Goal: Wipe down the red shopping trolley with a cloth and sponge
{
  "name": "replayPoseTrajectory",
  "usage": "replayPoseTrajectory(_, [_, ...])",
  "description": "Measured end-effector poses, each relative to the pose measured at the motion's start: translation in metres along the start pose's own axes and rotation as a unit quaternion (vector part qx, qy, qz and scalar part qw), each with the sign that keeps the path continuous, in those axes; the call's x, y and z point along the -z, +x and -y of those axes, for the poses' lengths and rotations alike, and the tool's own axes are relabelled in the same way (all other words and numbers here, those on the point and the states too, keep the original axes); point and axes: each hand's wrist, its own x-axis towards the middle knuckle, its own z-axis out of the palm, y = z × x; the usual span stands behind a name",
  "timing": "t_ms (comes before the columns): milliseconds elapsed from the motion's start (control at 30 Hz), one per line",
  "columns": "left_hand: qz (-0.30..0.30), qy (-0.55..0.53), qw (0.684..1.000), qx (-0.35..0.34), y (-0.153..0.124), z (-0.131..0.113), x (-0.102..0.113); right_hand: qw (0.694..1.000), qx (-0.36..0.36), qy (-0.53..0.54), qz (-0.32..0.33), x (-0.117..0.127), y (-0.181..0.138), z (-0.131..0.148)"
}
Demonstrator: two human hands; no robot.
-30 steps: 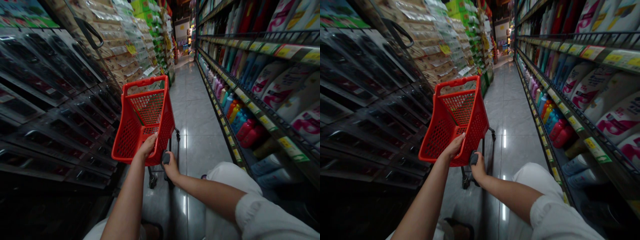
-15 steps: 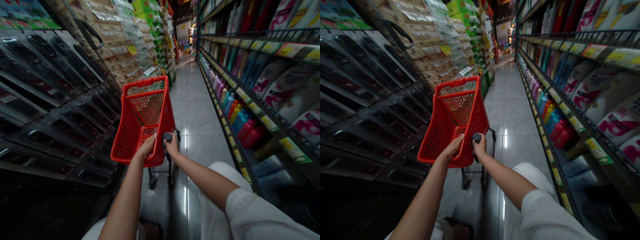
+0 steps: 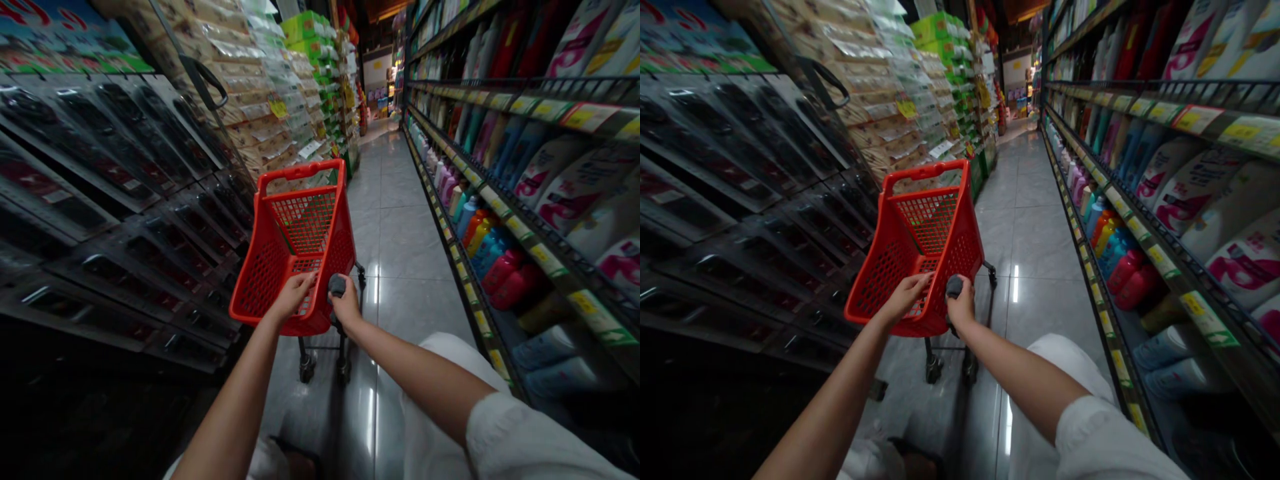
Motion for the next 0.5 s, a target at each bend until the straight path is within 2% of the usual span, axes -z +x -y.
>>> replayPoseTrajectory(33, [-0.003,0.051,0.999,-0.016,-0.006,0.0,0.014,1.0,0.004,-0.007,0.01,0.0,-0.008,0.0])
replayPoseTrajectory(100, [-0.043,0.176,0.983,-0.019,-0.021,0.002,0.044,0.997,0.056,-0.008,0.055,0.0,-0.021,0.005])
replayPoseTrajectory(167, [-0.066,0.301,0.951,0.008,-0.037,0.008,0.07,0.987,0.124,-0.002,0.099,0.002,-0.022,0.016])
replayPoseTrajectory(233, [-0.04,0.406,0.911,0.053,-0.05,0.014,0.083,0.982,0.156,-0.008,0.104,0.004,-0.012,0.028])
replayPoseTrajectory(300, [-0.015,0.495,0.862,0.109,-0.057,0.019,0.082,0.981,0.163,-0.041,0.093,0.007,0.0,0.037])
replayPoseTrajectory(367, [-0.028,0.562,0.814,0.147,-0.059,0.021,0.073,0.971,0.184,-0.099,0.113,0.011,0.0,0.042])
replayPoseTrajectory(433, [-0.04,0.591,0.789,0.163,-0.059,0.02,0.064,0.945,0.228,-0.163,0.166,0.017,-0.013,0.045])
replayPoseTrajectory(500, [-0.044,0.603,0.779,0.17,-0.059,0.017,0.059,0.912,0.269,-0.217,0.22,0.024,-0.029,0.049])
